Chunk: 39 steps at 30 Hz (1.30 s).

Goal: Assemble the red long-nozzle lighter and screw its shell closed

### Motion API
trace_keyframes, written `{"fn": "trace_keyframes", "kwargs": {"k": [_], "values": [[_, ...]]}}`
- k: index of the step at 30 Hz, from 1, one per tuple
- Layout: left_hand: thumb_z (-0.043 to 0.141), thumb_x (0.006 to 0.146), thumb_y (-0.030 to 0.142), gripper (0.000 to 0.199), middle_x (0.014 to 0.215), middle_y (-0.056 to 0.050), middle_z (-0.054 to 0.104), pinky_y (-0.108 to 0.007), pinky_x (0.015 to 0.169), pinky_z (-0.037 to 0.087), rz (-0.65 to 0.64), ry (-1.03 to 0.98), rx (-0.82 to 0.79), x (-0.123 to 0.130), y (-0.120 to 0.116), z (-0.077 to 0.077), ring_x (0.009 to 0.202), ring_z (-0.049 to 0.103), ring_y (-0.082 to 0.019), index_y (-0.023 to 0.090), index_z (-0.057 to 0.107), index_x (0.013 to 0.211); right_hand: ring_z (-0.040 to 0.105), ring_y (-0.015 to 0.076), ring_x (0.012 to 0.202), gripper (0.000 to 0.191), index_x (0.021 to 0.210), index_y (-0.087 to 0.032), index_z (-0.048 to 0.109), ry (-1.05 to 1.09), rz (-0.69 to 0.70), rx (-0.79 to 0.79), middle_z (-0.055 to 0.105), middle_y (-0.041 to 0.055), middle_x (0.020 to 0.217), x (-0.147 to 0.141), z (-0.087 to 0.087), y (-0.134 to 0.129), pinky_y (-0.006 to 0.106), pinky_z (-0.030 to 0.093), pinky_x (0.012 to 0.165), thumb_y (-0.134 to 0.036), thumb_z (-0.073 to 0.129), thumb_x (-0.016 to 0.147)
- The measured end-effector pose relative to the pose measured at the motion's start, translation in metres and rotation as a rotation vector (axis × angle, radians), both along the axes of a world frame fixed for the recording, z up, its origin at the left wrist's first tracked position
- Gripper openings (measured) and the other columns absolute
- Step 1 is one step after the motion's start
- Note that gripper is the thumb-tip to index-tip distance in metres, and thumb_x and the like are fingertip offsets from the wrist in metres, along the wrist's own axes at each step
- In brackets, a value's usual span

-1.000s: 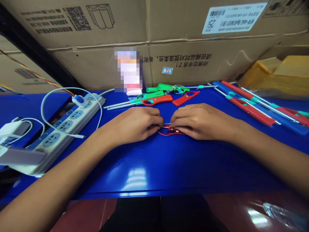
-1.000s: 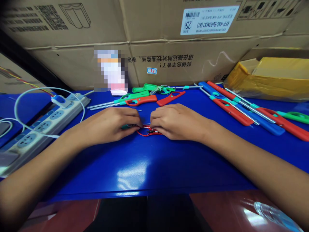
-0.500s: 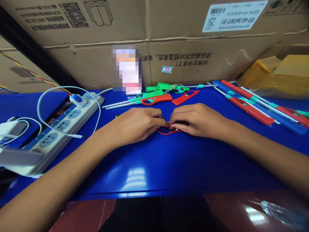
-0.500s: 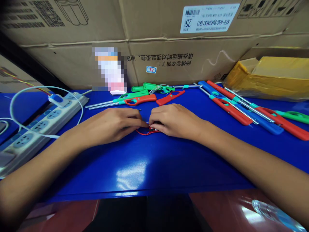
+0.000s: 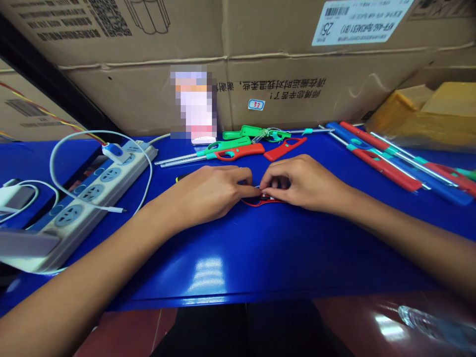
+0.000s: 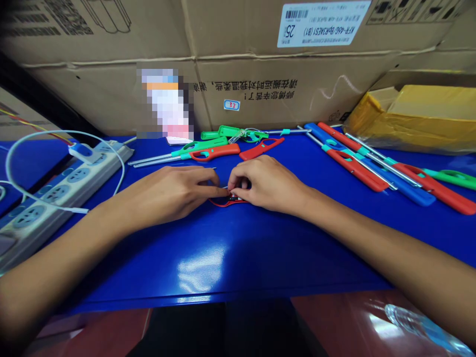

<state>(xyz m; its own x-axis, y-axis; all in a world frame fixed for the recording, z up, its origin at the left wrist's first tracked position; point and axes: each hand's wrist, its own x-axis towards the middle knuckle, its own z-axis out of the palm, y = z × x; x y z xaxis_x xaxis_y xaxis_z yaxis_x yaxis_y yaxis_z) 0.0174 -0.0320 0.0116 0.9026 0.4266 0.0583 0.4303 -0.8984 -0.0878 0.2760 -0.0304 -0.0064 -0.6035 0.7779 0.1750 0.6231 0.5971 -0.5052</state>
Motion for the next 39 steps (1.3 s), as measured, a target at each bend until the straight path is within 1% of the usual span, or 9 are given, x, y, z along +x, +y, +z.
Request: {"fn": "trace_keyframes", "kwargs": {"k": [4, 8, 13, 17, 20, 26, 29, 33, 39], "values": [[0.058, 0.103, 0.010, 0.047, 0.109, -0.005, 0.072, -0.029, 0.069, 0.058, 0.006, 0.014, 0.001, 0.0003, -0.0005, -0.0003, 0.090, 0.074, -0.020, 0.029, 0.074, 0.142, 0.069, 0.0140, 0.071, 0.008, 0.095, -0.021, 0.085, -0.006, -0.017, -0.011, 0.080, 0.0006, 0.082, -0.0014, 0.0002, -0.0007, 0.027, 0.045, 0.065, -0.016, 0.081, 0.090], [0.058, 0.104, 0.012, 0.043, 0.105, -0.006, 0.072, -0.028, 0.067, 0.057, 0.008, 0.025, 0.022, 0.0002, -0.0012, 0.0004, 0.086, 0.073, -0.020, 0.027, 0.075, 0.140, 0.070, 0.0137, 0.071, 0.009, 0.095, -0.020, 0.085, 0.008, -0.009, -0.012, 0.080, 0.0000, 0.081, -0.0008, 0.0001, -0.0001, 0.027, 0.045, 0.065, -0.015, 0.082, 0.089], [0.059, 0.103, 0.011, 0.042, 0.113, -0.005, 0.074, -0.028, 0.071, 0.058, -0.003, 0.010, 0.048, -0.0005, -0.0013, 0.0001, 0.091, 0.075, -0.019, 0.029, 0.076, 0.137, 0.072, 0.0140, 0.072, 0.006, 0.095, -0.021, 0.086, 0.022, 0.016, -0.032, 0.083, 0.0002, 0.083, 0.0001, 0.0012, 0.0001, 0.026, 0.046, 0.066, -0.018, 0.085, 0.090], [0.058, 0.103, 0.009, 0.038, 0.115, -0.005, 0.075, -0.030, 0.075, 0.061, -0.021, 0.001, 0.018, -0.0003, -0.0006, -0.0006, 0.092, 0.076, -0.019, 0.026, 0.078, 0.131, 0.072, 0.0139, 0.072, 0.008, 0.096, -0.021, 0.086, -0.013, 0.006, -0.011, 0.081, -0.0005, 0.082, -0.0010, 0.0020, -0.0013, 0.026, 0.045, 0.064, -0.018, 0.087, 0.088], [0.057, 0.104, 0.009, 0.038, 0.116, -0.005, 0.075, -0.030, 0.078, 0.062, -0.031, 0.002, 0.011, 0.0001, -0.0003, -0.0003, 0.097, 0.077, -0.020, 0.026, 0.077, 0.132, 0.072, 0.0141, 0.073, 0.010, 0.096, -0.021, 0.085, -0.032, 0.001, 0.009, 0.081, -0.0007, 0.082, -0.0014, 0.0017, -0.0019, 0.026, 0.044, 0.064, -0.016, 0.084, 0.088], [0.058, 0.103, 0.010, 0.040, 0.117, -0.005, 0.076, -0.030, 0.078, 0.061, -0.032, -0.007, 0.014, 0.0000, -0.0012, -0.0006, 0.098, 0.077, -0.021, 0.026, 0.076, 0.134, 0.071, 0.0144, 0.074, 0.012, 0.096, -0.021, 0.084, -0.052, 0.015, 0.025, 0.080, -0.0008, 0.083, -0.0002, 0.0012, -0.0023, 0.027, 0.044, 0.065, -0.013, 0.081, 0.087], [0.058, 0.103, 0.010, 0.040, 0.114, -0.005, 0.076, -0.029, 0.073, 0.059, -0.025, -0.016, 0.033, -0.0003, -0.0020, -0.0023, 0.095, 0.076, -0.020, 0.027, 0.077, 0.134, 0.071, 0.0147, 0.074, 0.013, 0.096, -0.021, 0.083, -0.070, 0.011, 0.034, 0.080, -0.0006, 0.084, -0.0005, 0.0017, -0.0018, 0.027, 0.043, 0.065, -0.013, 0.080, 0.087], [0.058, 0.104, 0.012, 0.038, 0.106, -0.005, 0.074, -0.028, 0.066, 0.055, -0.010, -0.013, 0.054, 0.0007, -0.0030, -0.0037, 0.090, 0.074, -0.021, 0.026, 0.078, 0.132, 0.072, 0.0147, 0.073, 0.012, 0.095, -0.020, 0.083, -0.042, -0.002, -0.008, 0.080, -0.0001, 0.082, -0.0014, 0.0012, -0.0002, 0.027, 0.045, 0.064, -0.013, 0.081, 0.086], [0.057, 0.104, 0.010, 0.040, 0.114, -0.006, 0.075, -0.028, 0.069, 0.056, 0.003, -0.025, 0.021, 0.0026, -0.0033, -0.0024, 0.093, 0.074, -0.020, 0.026, 0.077, 0.134, 0.074, 0.0158, 0.073, 0.009, 0.094, -0.020, 0.085, 0.034, -0.044, -0.083, 0.082, 0.0009, 0.081, -0.0022, 0.0000, 0.0010, 0.027, 0.047, 0.065, -0.014, 0.081, 0.087]]}}
